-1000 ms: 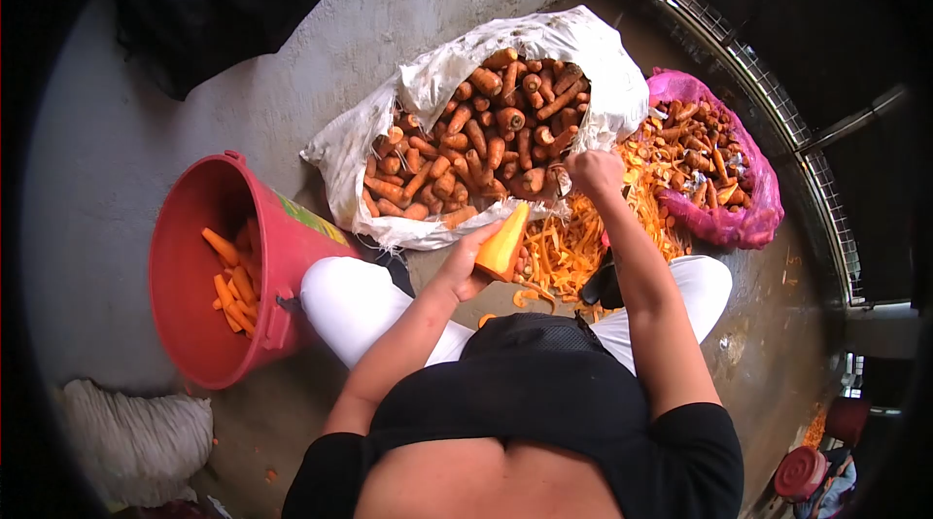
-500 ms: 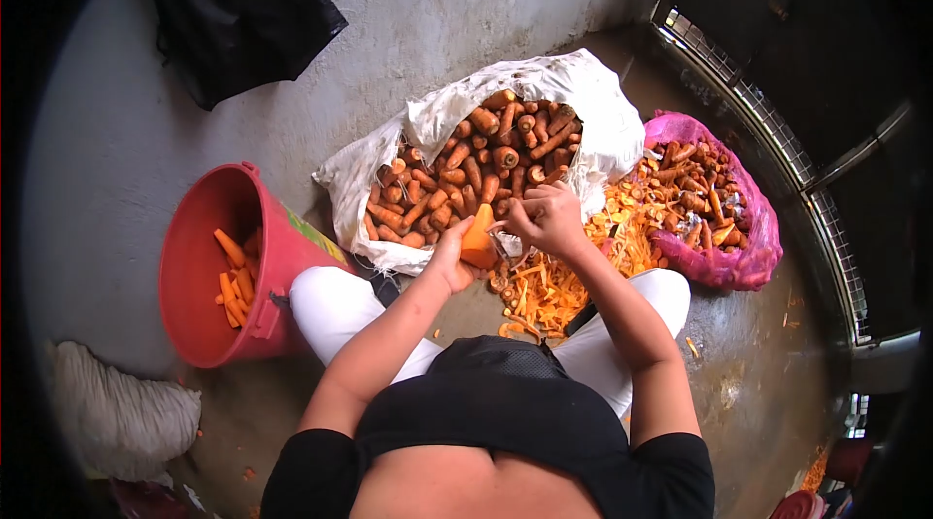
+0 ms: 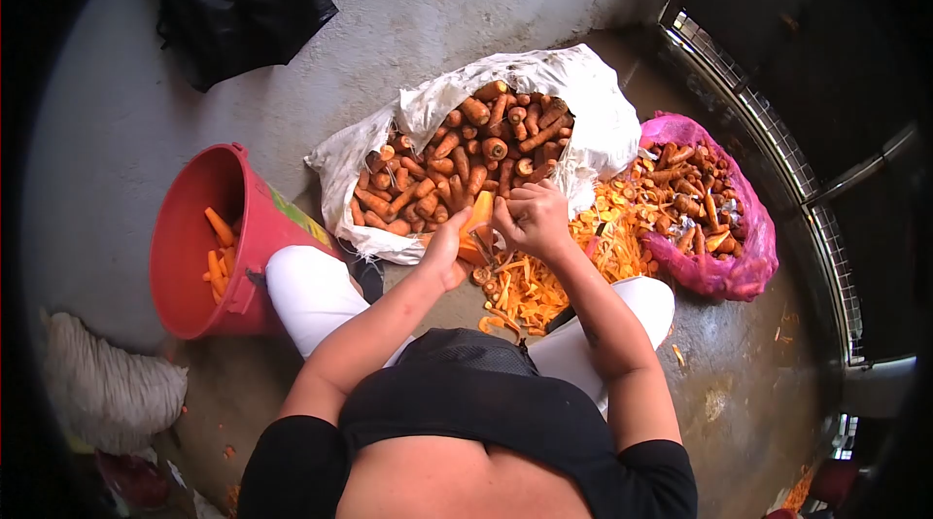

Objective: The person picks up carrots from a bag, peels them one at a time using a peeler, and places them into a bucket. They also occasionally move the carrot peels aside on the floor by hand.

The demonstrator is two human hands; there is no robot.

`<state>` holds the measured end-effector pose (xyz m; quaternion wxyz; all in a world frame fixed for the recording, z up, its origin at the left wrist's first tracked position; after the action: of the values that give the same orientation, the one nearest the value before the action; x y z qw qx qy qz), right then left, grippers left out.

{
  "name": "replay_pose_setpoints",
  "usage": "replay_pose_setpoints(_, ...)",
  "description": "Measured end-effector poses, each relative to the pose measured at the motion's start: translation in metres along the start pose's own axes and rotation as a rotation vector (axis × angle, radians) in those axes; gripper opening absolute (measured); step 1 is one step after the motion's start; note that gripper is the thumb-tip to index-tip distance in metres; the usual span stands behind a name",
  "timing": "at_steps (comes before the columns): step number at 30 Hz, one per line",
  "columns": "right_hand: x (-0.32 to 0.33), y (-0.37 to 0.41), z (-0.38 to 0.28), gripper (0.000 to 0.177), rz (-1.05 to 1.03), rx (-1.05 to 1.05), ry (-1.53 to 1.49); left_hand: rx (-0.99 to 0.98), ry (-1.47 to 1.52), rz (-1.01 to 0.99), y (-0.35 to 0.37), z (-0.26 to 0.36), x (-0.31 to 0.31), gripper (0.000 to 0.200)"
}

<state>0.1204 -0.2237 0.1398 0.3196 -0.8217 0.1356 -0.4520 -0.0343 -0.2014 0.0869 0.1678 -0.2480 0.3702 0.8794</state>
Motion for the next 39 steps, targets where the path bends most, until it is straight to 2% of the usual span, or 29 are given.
replay_pose_setpoints(3,0.002,0.000,0.012,0.025,0.039,-0.019,0.000,0.039,-0.057,-0.077,0.009,-0.006,-0.007,0.036)
replay_pose_setpoints(7,-0.011,0.003,0.049,0.035,0.018,-0.113,0.121,0.093,-0.119,-0.198,0.022,-0.007,0.000,0.040)
replay_pose_setpoints(8,-0.013,0.001,0.061,0.039,-0.131,-0.232,0.267,0.092,-0.128,-0.218,0.027,-0.004,0.000,0.041)
replay_pose_setpoints(9,-0.015,0.002,0.075,0.041,-0.165,-0.256,0.433,0.090,-0.135,-0.237,0.032,-0.002,0.001,0.042)
replay_pose_setpoints(11,-0.019,0.011,0.097,0.042,-0.192,-0.485,0.524,0.111,-0.100,-0.302,0.040,0.001,0.006,0.047)
replay_pose_setpoints(13,-0.017,0.007,0.092,0.043,-0.136,-0.531,0.548,0.126,-0.011,-0.297,0.040,0.006,0.013,0.049)
replay_pose_setpoints(14,-0.017,0.005,0.089,0.044,-0.089,-0.515,0.509,0.117,0.019,-0.339,0.033,0.006,0.025,0.051)
replay_pose_setpoints(17,-0.011,-0.005,0.046,0.045,-0.130,-0.700,0.026,0.131,0.158,-0.267,0.018,0.006,0.046,0.051)
replay_pose_setpoints(18,-0.021,-0.004,0.039,0.044,-0.233,-0.707,-0.192,0.169,0.178,-0.222,0.019,0.009,0.047,0.048)
replay_pose_setpoints(19,-0.022,0.001,0.029,0.041,-0.244,-0.604,-0.193,0.157,0.191,-0.199,0.017,0.008,0.048,0.047)
replay_pose_setpoints(21,-0.027,0.003,0.006,0.037,-0.174,-0.263,-0.110,0.133,0.217,-0.151,0.012,0.002,0.049,0.045)
replay_pose_setpoints(23,-0.024,0.000,-0.018,0.033,-0.110,-0.140,-0.053,0.098,0.188,-0.055,0.007,-0.005,0.051,0.039)
replay_pose_setpoints(25,-0.025,-0.002,-0.028,0.029,-0.116,-0.083,-0.053,0.080,0.145,0.031,0.011,-0.003,0.045,0.036)
replay_pose_setpoints(27,-0.028,-0.001,-0.031,0.027,-0.135,-0.072,-0.026,0.062,0.132,-0.020,0.006,-0.006,0.053,0.038)
replay_pose_setpoints(33,-0.026,-0.003,-0.036,0.030,-0.018,0.066,-0.092,0.001,0.076,-0.070,0.010,-0.004,0.048,0.036)
replay_pose_setpoints(36,-0.029,0.001,-0.024,0.025,-0.096,-0.003,-0.008,-0.001,0.048,-0.043,0.015,-0.002,0.040,0.037)
replay_pose_setpoints(38,-0.030,0.002,-0.018,0.027,-0.077,0.009,0.016,0.012,0.036,0.008,0.014,-0.003,0.039,0.038)
replay_pose_setpoints(39,-0.032,0.002,-0.013,0.028,-0.067,0.015,0.029,0.013,0.004,-0.034,0.017,-0.002,0.036,0.038)
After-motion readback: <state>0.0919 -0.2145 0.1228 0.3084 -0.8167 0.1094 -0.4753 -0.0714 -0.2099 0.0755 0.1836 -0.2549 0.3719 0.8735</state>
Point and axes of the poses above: each hand's wrist, its own y-axis away from the middle knuckle, its own x-axis out of the back of the hand, z = x × y, the point moved 2 cm from there along -y, towards the middle knuckle, and after that the axes turned 3 degrees about -x, right-handed, at the moved point
